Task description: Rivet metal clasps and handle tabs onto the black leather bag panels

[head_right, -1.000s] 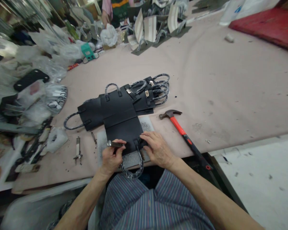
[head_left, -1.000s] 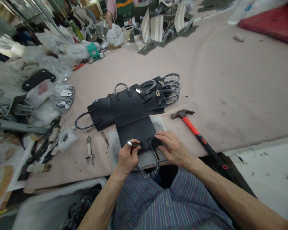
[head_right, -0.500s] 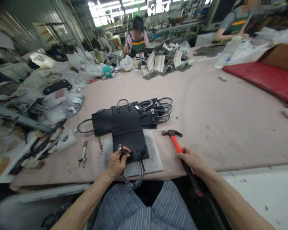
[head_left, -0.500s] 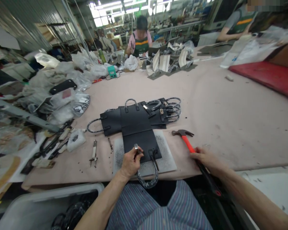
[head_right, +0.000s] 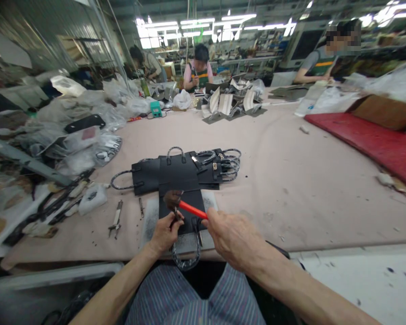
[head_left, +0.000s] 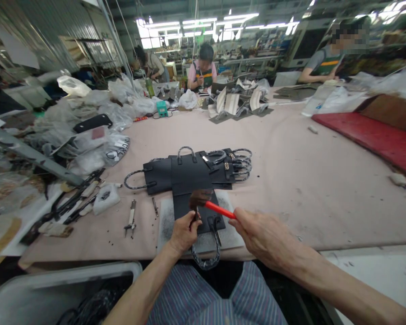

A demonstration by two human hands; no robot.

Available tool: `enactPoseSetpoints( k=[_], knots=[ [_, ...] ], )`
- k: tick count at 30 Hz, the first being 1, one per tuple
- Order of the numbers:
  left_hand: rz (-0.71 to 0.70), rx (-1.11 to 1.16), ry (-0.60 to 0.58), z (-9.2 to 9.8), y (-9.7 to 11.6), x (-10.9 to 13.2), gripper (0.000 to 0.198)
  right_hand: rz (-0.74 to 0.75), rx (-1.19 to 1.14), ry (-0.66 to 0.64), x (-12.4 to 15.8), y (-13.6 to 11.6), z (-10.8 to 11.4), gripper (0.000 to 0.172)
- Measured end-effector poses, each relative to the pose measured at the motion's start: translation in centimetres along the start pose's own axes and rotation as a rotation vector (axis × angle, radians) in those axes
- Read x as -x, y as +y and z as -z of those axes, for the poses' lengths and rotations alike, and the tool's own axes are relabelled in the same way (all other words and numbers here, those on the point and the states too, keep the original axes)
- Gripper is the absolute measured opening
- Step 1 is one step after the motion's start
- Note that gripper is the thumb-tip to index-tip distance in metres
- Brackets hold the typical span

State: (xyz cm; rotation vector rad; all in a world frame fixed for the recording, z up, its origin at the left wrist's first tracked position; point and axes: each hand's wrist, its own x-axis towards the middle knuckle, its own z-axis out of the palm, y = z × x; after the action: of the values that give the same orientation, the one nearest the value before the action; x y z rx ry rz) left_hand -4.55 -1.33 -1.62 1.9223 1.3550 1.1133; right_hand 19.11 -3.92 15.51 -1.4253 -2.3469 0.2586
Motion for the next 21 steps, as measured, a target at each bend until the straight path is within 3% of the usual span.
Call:
enactPoseSetpoints(
  k=[3, 7, 12, 17, 18, 21],
  knots=[
    [0.010, 0.018, 0.003, 0.0, 0.0, 0.1, 0.010, 0.031, 0.065, 0.007, -0.5, -0.3, 0.9, 0.025],
    [-0.008, 0.034, 0.010, 0.0, -0.2, 0.1, 0.011, -0.041, -0.059, 0.260, -0.3, -0.8, 1.3, 0.029],
    [-0.006, 0.016, 0.007, 0.0, -0.4, 0.1, 0.011, 0.045, 0.007, 0.017, 0.1, -1.0, 1.0, 0.028],
    [-0.018, -0.004, -0.007, 0.1, -0.3, 0.1, 0.009, -0.117, -0.163, 0.304, 0.3, -1.8, 1.1, 0.033],
    [-0.017, -0.011, -0.013, 0.1, -0.2, 0.0, 0.009, -0.096, -0.141, 0.271, 0.4, -1.8, 0.9, 0.034],
    [-0.007, -0.030, -0.027, 0.1, -0.2, 0.0, 0.009, -0.025, -0.035, -0.022, 0.6, -0.9, 0.7, 0.033]
  ],
)
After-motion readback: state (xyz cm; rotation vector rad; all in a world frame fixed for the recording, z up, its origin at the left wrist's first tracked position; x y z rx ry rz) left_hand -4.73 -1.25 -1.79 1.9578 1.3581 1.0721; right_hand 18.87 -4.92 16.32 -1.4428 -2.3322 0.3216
